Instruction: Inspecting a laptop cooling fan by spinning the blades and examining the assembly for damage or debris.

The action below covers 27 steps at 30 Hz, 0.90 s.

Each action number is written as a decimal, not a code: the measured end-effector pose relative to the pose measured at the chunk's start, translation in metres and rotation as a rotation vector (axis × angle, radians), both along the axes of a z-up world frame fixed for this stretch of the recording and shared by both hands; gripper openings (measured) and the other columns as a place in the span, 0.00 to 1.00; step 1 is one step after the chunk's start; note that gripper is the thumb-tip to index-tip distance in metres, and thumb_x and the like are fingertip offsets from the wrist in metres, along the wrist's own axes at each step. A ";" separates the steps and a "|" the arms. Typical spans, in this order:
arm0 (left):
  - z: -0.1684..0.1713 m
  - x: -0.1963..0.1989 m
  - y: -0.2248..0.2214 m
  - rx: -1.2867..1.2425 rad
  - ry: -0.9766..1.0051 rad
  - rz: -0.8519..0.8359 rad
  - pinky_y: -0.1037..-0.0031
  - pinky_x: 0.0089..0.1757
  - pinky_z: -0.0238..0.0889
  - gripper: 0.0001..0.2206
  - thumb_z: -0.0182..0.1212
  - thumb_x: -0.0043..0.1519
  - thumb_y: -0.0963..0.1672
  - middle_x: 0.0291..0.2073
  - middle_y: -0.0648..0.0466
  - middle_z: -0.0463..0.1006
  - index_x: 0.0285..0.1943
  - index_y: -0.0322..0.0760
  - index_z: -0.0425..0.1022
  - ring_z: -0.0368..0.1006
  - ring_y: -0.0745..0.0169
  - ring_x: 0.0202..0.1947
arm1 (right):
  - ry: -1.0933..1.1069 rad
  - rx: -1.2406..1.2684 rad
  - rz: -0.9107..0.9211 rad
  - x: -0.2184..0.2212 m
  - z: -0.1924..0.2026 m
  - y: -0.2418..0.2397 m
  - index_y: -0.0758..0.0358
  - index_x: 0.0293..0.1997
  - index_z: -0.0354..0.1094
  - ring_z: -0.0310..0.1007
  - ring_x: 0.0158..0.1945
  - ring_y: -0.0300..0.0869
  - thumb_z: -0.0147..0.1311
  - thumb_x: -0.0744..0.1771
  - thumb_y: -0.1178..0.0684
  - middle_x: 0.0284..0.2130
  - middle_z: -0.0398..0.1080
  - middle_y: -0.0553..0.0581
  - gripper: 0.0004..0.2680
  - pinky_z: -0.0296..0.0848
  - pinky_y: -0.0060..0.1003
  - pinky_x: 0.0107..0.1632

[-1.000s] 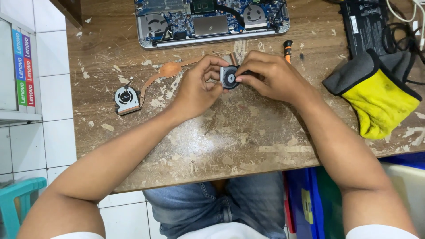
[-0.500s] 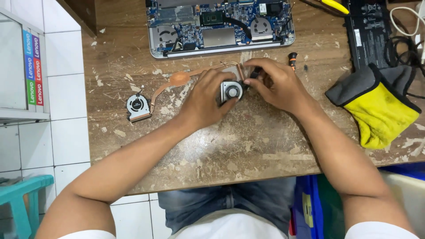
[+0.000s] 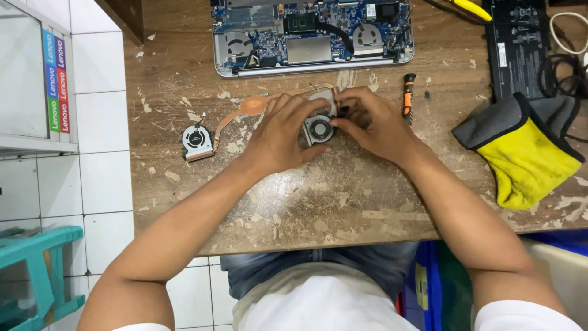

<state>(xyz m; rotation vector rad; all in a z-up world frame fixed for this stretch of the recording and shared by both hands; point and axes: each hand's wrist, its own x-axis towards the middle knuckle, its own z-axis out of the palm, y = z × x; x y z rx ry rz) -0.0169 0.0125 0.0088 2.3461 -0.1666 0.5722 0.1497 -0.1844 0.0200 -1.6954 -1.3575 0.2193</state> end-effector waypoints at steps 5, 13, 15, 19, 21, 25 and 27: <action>0.005 0.003 0.000 -0.072 0.019 -0.026 0.57 0.54 0.64 0.40 0.86 0.52 0.42 0.46 0.47 0.78 0.75 0.37 0.69 0.74 0.43 0.50 | 0.020 0.061 -0.014 0.003 -0.005 0.002 0.67 0.56 0.74 0.83 0.36 0.52 0.71 0.68 0.63 0.37 0.81 0.61 0.12 0.80 0.41 0.41; 0.002 0.008 0.002 -0.110 0.019 -0.035 0.57 0.52 0.66 0.40 0.87 0.50 0.40 0.47 0.43 0.83 0.74 0.37 0.70 0.77 0.42 0.49 | -0.112 0.083 0.042 -0.004 0.001 0.006 0.68 0.46 0.75 0.79 0.31 0.53 0.69 0.69 0.65 0.35 0.78 0.61 0.06 0.76 0.43 0.35; 0.007 0.010 0.003 -0.096 0.021 -0.034 0.57 0.52 0.66 0.38 0.87 0.50 0.40 0.46 0.42 0.84 0.71 0.36 0.72 0.77 0.42 0.48 | -0.090 0.077 0.075 -0.006 0.011 0.008 0.70 0.43 0.74 0.76 0.27 0.51 0.69 0.68 0.67 0.32 0.76 0.62 0.06 0.75 0.41 0.32; -0.002 0.008 0.004 -0.065 0.039 -0.055 0.60 0.53 0.64 0.28 0.85 0.52 0.41 0.45 0.45 0.83 0.63 0.36 0.79 0.74 0.46 0.48 | -0.022 0.003 0.154 -0.013 0.020 0.004 0.70 0.42 0.74 0.75 0.26 0.54 0.68 0.67 0.67 0.29 0.74 0.64 0.05 0.73 0.45 0.31; -0.006 0.013 0.005 -0.022 0.009 -0.044 0.59 0.52 0.63 0.25 0.85 0.53 0.42 0.44 0.49 0.79 0.59 0.38 0.81 0.71 0.47 0.46 | 0.074 0.004 0.165 -0.013 0.020 0.007 0.71 0.43 0.74 0.74 0.25 0.52 0.69 0.67 0.65 0.26 0.73 0.64 0.06 0.71 0.43 0.29; -0.006 0.013 0.004 0.005 0.022 -0.044 0.59 0.53 0.62 0.21 0.85 0.54 0.45 0.44 0.49 0.77 0.54 0.37 0.84 0.70 0.49 0.47 | 0.076 0.006 0.169 -0.017 0.021 0.012 0.70 0.43 0.76 0.75 0.25 0.54 0.67 0.67 0.67 0.27 0.74 0.65 0.05 0.71 0.44 0.29; -0.008 0.013 0.006 0.005 0.057 -0.054 0.60 0.55 0.61 0.17 0.83 0.57 0.46 0.46 0.49 0.76 0.51 0.36 0.85 0.70 0.49 0.47 | 0.047 0.036 0.176 -0.015 0.021 0.016 0.71 0.43 0.76 0.75 0.26 0.54 0.69 0.67 0.67 0.29 0.74 0.65 0.06 0.71 0.45 0.30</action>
